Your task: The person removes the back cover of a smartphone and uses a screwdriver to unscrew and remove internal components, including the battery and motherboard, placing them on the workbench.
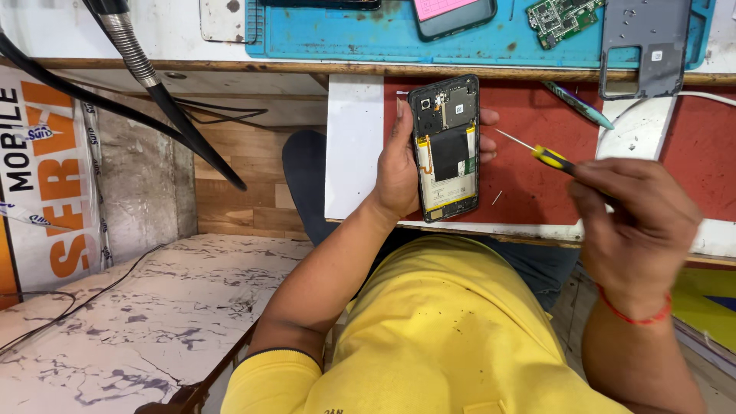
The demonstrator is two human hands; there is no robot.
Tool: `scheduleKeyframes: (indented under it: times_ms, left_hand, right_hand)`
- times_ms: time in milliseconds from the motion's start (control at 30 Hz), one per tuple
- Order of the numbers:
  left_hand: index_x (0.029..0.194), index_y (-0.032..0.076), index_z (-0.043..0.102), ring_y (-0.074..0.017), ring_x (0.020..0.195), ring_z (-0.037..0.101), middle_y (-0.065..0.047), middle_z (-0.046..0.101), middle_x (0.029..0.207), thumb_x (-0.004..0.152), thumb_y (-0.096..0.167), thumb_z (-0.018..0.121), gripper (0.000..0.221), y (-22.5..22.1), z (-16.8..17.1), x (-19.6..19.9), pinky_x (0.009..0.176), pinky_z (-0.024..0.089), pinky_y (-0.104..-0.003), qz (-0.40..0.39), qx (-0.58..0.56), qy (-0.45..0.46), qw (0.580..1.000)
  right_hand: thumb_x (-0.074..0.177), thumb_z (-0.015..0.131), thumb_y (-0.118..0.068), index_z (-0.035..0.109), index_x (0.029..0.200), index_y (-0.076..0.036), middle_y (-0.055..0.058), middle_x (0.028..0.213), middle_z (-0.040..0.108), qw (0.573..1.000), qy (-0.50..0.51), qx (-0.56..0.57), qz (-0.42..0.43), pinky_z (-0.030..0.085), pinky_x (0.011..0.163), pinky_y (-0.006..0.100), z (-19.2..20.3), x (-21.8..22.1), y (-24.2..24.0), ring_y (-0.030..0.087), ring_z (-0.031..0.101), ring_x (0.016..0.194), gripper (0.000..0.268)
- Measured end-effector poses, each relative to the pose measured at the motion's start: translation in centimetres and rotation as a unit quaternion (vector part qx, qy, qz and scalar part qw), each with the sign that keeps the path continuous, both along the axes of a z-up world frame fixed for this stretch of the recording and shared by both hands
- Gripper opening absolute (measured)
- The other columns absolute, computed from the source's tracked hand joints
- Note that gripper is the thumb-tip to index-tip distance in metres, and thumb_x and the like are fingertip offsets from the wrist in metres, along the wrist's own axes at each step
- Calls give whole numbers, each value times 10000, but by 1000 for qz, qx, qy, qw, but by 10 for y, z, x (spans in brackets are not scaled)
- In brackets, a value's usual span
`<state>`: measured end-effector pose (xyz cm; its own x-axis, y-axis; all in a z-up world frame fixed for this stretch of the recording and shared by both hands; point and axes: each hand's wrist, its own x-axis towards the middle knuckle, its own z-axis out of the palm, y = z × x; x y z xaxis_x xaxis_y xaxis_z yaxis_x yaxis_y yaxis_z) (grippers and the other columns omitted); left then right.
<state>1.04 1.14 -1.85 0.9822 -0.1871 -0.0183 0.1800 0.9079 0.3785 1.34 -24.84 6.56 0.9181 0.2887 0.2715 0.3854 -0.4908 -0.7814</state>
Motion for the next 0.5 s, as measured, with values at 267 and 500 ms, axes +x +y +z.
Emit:
scheduleKeyframes:
  times_ms: [267, 500]
  left_hand:
    - [1529, -13, 430, -292, 1165, 682, -225, 581, 1431, 1150, 657, 191, 807, 3, 3, -1, 1067, 545, -447, -7, 22, -5, 1000]
    - [1590, 18, 422, -310, 1206, 679, -278, 586, 1403, 1137, 659, 173, 824, 4, 3, -2, 1091, 550, -454, -33, 41, 22, 998]
  right_hand:
    - [921, 846, 108, 696, 1030, 40, 163, 1007, 696, 994, -81, -67, 25, 503, 638, 301, 32, 21, 58, 214, 663, 803, 198]
    - [1022, 761, 91, 672, 1079, 37, 165, 1151, 673, 998, -59, 21, 3, 532, 719, 223, 11, 13, 43, 158, 667, 931, 118]
